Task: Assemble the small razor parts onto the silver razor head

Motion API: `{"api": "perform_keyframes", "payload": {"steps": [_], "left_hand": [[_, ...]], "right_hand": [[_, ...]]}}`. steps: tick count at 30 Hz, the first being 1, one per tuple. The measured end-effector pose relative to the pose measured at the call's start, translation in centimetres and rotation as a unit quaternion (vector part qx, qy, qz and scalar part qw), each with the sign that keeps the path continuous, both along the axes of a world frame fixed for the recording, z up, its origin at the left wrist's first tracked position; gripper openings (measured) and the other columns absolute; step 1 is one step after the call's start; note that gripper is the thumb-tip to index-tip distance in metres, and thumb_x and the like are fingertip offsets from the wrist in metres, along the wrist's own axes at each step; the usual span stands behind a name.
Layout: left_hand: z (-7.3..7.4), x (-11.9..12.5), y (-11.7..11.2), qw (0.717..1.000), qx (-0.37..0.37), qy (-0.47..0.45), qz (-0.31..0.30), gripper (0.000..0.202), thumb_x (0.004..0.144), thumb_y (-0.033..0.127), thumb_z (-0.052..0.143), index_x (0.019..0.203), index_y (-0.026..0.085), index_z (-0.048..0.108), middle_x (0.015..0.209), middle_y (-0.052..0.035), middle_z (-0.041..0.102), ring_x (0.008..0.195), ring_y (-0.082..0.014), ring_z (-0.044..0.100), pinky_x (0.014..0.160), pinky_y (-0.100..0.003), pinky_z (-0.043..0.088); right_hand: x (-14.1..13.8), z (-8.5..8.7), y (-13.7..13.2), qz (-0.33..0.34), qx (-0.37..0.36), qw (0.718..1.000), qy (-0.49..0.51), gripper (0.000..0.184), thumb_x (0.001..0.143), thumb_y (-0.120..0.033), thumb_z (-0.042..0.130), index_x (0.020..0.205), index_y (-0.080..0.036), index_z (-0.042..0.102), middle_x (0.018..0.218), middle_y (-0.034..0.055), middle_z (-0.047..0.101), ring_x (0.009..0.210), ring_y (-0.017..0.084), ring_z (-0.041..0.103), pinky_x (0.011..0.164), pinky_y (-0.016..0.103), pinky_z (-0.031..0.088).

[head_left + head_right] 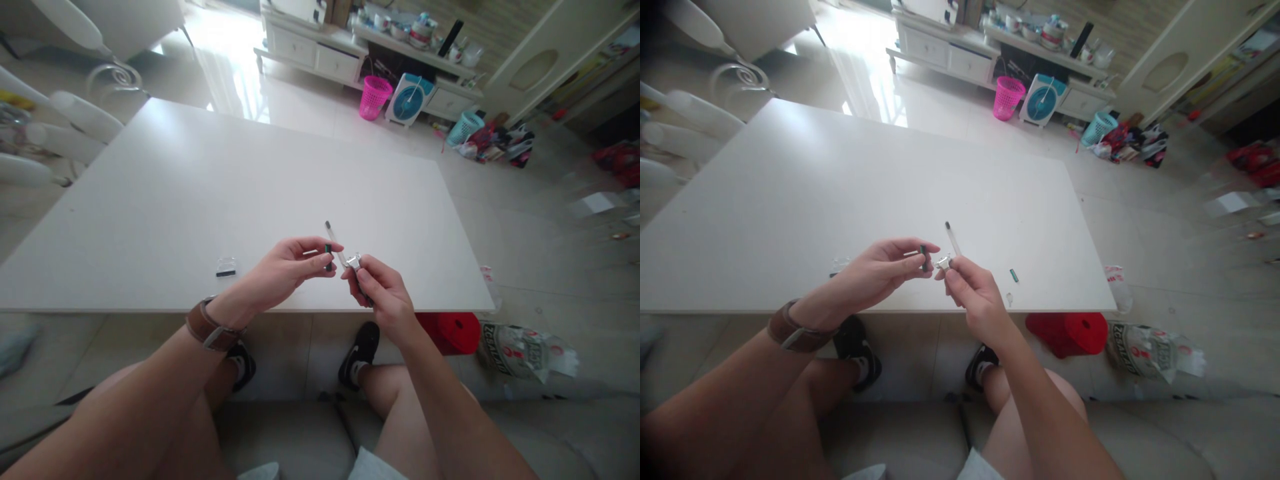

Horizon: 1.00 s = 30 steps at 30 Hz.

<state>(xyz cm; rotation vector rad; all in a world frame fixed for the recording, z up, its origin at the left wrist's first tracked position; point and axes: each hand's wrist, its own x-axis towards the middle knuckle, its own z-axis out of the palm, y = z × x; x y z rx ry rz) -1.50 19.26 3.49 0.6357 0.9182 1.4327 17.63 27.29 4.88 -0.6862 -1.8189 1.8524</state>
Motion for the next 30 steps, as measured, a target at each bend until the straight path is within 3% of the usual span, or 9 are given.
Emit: {"api": "perform_keyframes", "payload": {"steps": [6,19,30], "left_hand": [[-0.17,-0.23,-0.04,1.000,-0.001,0.010,0.005,0.023,0.083,0.029,0.087,0.105,0.021,0.080,0.086,-0.0020,0.076,0.083,-0.0120,0.070,0.074,-0.022,0.057],[0.10,-0.03,-0.18,1.000,-0.019,0.021,0.004,0.029,0.081,0.025,0.088,0.109,0.023,0.081,0.092,-0.0021,0.075,0.088,-0.0128,0.071,0.075,-0.022,0.058],[0.39,-0.05,-0.28,0.999,-0.031,0.021,-0.001,0.031,0.077,0.022,0.089,0.106,0.022,0.080,0.091,-0.0011,0.074,0.077,-0.0115,0.071,0.073,-0.025,0.060]], "right_hand": [[-0.10,-0.01,0.07,-0.013,0.030,0.999,-0.019,0.029,0.103,-0.048,0.058,0.095,-0.022,0.070,0.074,-0.0018,0.055,0.064,0.013,0.048,0.059,0.028,0.038],[-0.23,0.20,0.07,-0.016,0.052,0.998,-0.027,0.028,0.105,-0.044,0.056,0.095,-0.022,0.070,0.071,-0.0034,0.054,0.063,0.011,0.047,0.061,0.028,0.037],[-0.26,0.23,0.11,-0.031,0.048,0.998,-0.027,0.028,0.104,-0.044,0.057,0.094,-0.022,0.070,0.069,-0.0032,0.053,0.061,0.012,0.046,0.058,0.028,0.037]]}}
